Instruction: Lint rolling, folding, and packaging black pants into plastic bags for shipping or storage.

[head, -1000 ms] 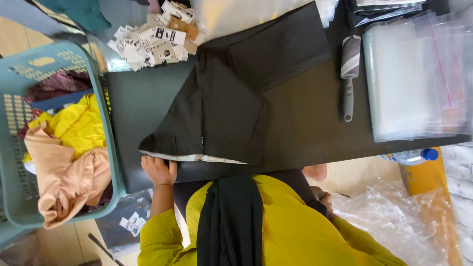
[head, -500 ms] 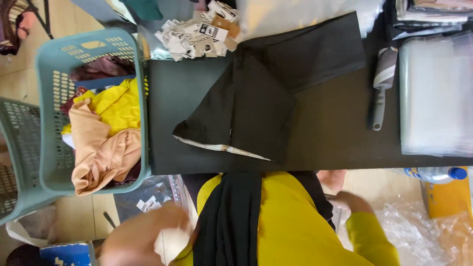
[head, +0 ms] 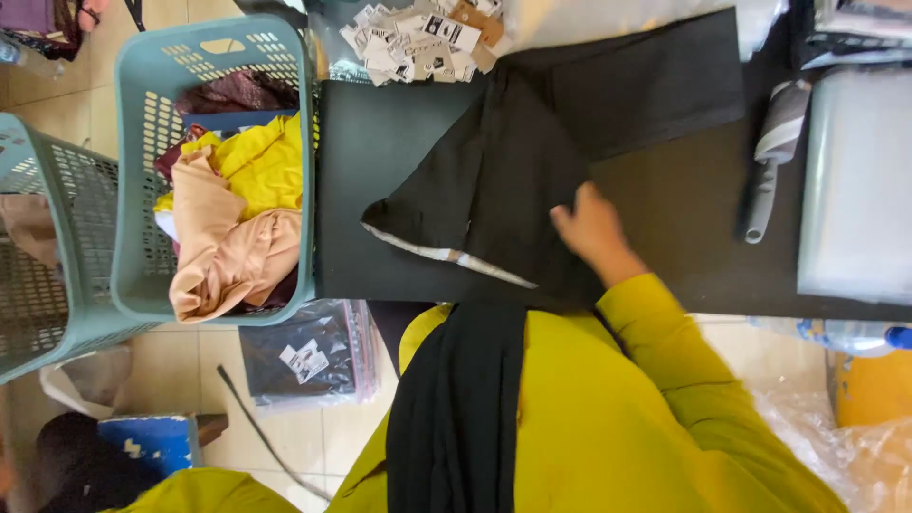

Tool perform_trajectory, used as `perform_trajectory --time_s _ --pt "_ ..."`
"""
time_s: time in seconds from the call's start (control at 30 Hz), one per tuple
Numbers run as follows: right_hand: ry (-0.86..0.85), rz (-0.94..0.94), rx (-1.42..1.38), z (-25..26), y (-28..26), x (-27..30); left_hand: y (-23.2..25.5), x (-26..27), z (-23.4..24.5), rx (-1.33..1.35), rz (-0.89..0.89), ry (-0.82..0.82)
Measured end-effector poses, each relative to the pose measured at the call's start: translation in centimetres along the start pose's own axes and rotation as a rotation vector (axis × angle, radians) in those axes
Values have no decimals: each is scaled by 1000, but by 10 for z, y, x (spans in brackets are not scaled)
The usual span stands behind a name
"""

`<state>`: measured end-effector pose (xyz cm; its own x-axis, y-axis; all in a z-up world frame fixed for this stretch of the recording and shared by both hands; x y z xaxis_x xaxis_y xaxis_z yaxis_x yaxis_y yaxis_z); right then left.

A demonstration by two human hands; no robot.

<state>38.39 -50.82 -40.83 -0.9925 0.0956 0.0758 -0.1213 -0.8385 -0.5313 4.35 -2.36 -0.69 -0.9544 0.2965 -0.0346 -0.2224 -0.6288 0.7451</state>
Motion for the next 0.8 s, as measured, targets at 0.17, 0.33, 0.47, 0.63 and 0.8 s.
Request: perform_trajectory --time_s 0.17,0.33,0.47,0.63,0.8 --pt "-274 28 -336 8 -61 53 -11 -95 -72 13 -52 44" --pt "-540 228 -223 100 -90 84 2 -191 -174 452 -164 -285" --pt "-788 801 -855 142 -151 132 11 -213 -195 635 -246 -423" --pt "-811 818 -973 150 -134 123 -12 -226 -208 699 -112 -437" --pt "-688 695 -988 206 -57 96 -78 -207 -236 785 260 -364"
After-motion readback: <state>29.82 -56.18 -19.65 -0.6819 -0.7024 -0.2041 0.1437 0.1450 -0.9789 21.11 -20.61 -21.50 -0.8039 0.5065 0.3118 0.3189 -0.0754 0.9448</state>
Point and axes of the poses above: each hand's wrist, its own x-axis away from the middle knuckle, its own z-axis out of the back of the hand, y = z × x, the point moved 5 cm from there along -x, towards the middle knuckle, and after that the axes turned 15 degrees about y, right-handed, at the moved point
